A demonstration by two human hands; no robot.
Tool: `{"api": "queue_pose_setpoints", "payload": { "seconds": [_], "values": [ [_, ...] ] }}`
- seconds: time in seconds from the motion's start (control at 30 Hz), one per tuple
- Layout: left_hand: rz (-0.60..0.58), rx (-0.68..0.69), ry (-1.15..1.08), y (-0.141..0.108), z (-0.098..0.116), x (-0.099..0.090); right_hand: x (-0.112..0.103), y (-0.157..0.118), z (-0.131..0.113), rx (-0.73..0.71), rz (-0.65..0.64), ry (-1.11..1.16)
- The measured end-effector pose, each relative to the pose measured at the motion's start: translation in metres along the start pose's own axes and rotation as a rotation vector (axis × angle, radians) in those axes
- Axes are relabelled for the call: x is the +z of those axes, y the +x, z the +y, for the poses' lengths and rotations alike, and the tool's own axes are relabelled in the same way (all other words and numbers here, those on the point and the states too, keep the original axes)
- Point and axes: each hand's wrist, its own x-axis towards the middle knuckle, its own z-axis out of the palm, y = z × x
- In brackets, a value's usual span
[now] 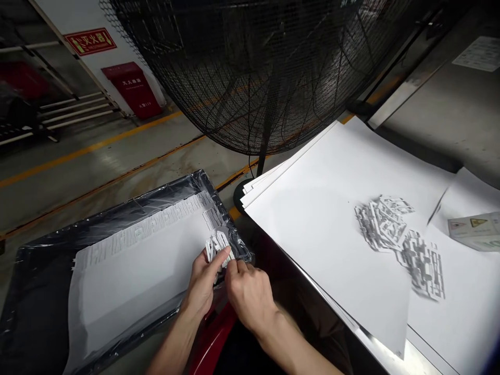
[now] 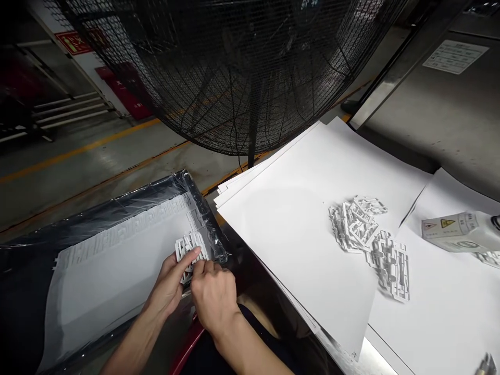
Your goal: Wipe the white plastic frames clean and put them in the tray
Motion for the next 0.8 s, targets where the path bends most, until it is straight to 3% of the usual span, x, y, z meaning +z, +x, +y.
{"api": "queue_pose_setpoints", "payload": {
  "seconds": [0.23,0.4,0.57,0.67,0.8],
  "values": [
    [-0.035,-0.096,0.011,0.003,-0.005,-0.001,0.004,-0.003,-0.002,-0.024,-0.023,-0.021],
    [0.006,-0.055,0.157,0.010,-0.007,-0.007,0.004,-0.001,-0.003,-0.021,-0.030,0.022],
    [0.252,0.028,0.500,0.055,-0.008,-0.046,0.001,-0.012,0.005,0.042,-0.044,0.077],
    [0.408,-0.019,0.749,0.088,-0.008,-0.079,-0.003,-0.019,0.012,0.080,-0.059,0.098],
    [0.490,-0.080,0.977,0.115,-0.008,-0.112,-0.008,-0.007,0.013,0.159,-0.152,0.157]
  ]
}}
